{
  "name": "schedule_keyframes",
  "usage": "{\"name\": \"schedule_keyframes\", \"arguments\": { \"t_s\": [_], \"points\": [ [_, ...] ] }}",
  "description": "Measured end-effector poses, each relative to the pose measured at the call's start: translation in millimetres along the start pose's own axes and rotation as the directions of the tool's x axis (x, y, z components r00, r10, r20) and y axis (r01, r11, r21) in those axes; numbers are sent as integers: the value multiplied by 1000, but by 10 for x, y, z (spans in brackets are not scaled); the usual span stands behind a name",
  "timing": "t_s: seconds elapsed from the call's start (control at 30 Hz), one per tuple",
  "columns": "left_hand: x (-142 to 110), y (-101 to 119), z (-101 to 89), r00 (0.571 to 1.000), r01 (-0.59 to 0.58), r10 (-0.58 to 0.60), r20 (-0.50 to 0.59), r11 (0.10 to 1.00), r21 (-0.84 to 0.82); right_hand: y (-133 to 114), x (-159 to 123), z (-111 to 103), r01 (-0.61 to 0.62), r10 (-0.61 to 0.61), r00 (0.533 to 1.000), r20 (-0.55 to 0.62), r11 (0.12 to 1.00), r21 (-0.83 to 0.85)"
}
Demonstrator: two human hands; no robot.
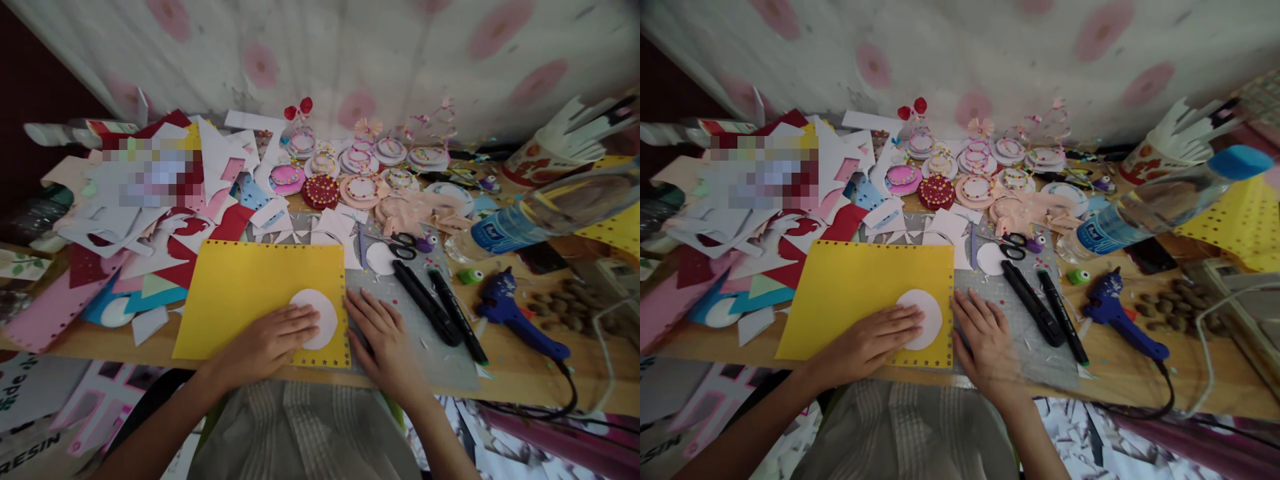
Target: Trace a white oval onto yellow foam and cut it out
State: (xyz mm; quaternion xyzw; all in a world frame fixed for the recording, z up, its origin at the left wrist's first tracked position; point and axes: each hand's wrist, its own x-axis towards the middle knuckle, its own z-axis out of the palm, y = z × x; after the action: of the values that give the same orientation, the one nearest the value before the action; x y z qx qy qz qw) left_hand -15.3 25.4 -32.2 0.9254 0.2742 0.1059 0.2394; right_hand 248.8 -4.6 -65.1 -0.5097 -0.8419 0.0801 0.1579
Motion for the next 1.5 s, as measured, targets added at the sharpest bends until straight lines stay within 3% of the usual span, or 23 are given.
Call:
{"name": "schedule_keyframes", "arguments": {
  "t_s": [0.23, 0.4, 0.47, 0.53, 0.6, 0.7, 0.87, 1.0, 1.13, 1.2, 1.27, 1.37, 1.5],
  "points": [
    [-5, -32, 52, 1000, 14, -15, -24, 999, -32, 3, 10, 17, -6, 6, 1000, -6, 1000, 19],
    [64, 161, 12, 992, 106, -104, -75, 994, 22, 26, -96, -45, -48, 81, 979, -190, 983, 175],
    [106, 274, 22, 986, 143, -137, -99, 988, 58, 94, -182, -174, -121, 182, 931, -318, 972, 202],
    [151, 390, 73, 979, 177, -165, -117, 979, 101, 220, -272, -358, -242, 285, 847, -449, 958, 152],
    [198, 502, 165, 970, 219, -197, -143, 963, 158, 397, -352, -552, -413, 382, 778, -498, 909, 51],
    [278, 654, 344, 945, 317, -284, -164, 920, 230, 700, -428, -749, -562, 482, 774, -410, 822, -95],
    [440, 851, 539, 890, 454, -425, -165, 860, 234, 1073, -400, -717, -550, 519, 825, -224, 828, -110],
    [564, 920, 518, 862, 506, -474, -181, 823, 258, 1215, -281, -588, -586, 572, 809, -136, 804, -102],
    [660, 919, 420, 880, 475, -449, -158, 808, 349, 1228, -160, -621, -574, 572, 818, -56, 809, -126],
    [695, 899, 365, 896, 443, -419, -149, 809, 388, 1177, -120, -727, -576, 569, 818, -88, 811, -107],
    [722, 864, 307, 906, 422, -398, -145, 817, 393, 1085, -98, -868, -591, 577, 795, -186, 806, -26],
    [746, 788, 196, 895, 445, -418, -152, 830, 336, 860, -93, -1062, -517, 590, 757, -282, 804, 293],
    [698, 719, -23, 858, 499, -466, -217, 855, 139, 393, -95, -1119, -294, 557, 811, -178, 651, 700]
  ]
}}
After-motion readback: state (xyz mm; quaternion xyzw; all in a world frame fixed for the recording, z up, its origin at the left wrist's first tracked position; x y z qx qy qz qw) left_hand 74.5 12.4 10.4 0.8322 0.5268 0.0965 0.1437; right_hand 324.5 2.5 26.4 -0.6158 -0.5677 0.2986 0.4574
